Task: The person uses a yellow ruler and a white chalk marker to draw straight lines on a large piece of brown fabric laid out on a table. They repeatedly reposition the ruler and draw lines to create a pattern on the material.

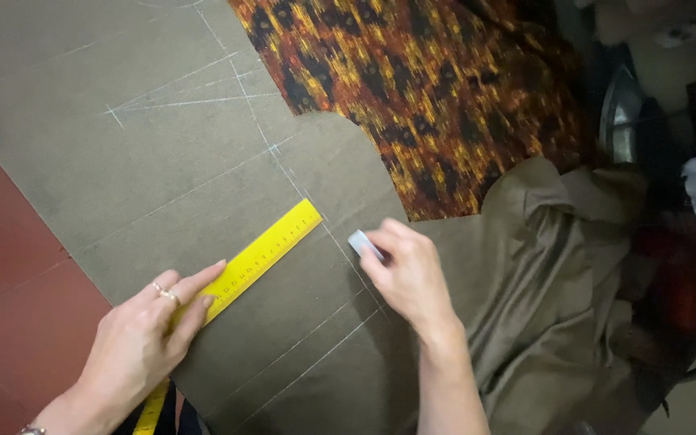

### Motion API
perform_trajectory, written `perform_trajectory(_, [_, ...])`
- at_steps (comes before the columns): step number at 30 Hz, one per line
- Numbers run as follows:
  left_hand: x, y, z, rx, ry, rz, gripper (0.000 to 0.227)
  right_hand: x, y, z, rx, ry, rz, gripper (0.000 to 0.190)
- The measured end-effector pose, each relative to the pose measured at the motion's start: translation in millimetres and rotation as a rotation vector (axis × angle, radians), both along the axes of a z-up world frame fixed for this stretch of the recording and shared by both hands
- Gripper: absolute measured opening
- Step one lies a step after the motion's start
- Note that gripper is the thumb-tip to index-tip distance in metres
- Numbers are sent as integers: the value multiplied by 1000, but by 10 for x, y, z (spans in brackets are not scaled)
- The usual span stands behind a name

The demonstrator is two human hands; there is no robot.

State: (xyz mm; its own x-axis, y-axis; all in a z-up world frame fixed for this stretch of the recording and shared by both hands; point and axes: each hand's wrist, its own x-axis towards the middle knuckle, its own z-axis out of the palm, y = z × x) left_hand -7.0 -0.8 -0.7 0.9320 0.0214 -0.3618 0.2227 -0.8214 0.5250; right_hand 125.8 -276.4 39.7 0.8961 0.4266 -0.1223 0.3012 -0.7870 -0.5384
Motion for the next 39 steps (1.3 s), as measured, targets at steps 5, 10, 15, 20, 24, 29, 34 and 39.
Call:
perform_trajectory(5, [-162,-168,-42,-59,-92,-4,44,-119,-151,11,100,7,-138,17])
perform_trajectory(10, [-219,-292,-98,26,-30,-52,48,-105,-32,-117,232,-91,-121,12])
perform_trajectory(15, [-202,-279,-69,-1,-1,-59,49,-99,-16,-180,226,-62,-105,14])
perform_trajectory(20, [-195,-276,-47,-42,35,-51,50,-102,-30,-171,214,-48,-97,15])
perform_trajectory(24, [-198,-266,-45,-78,-53,-37,46,-102,-37,-183,213,-51,-76,16])
perform_trajectory(29, [-210,-259,-61,-81,-48,-23,44,-100,-25,-184,192,-56,-63,15])
perform_trajectory(34, [-195,-274,-43,-65,-29,-12,44,-97,-1,-155,171,-20,-60,17])
perform_trajectory(39, [-172,-304,-18,-8,44,-29,45,-85,18,-170,140,-32,-26,17])
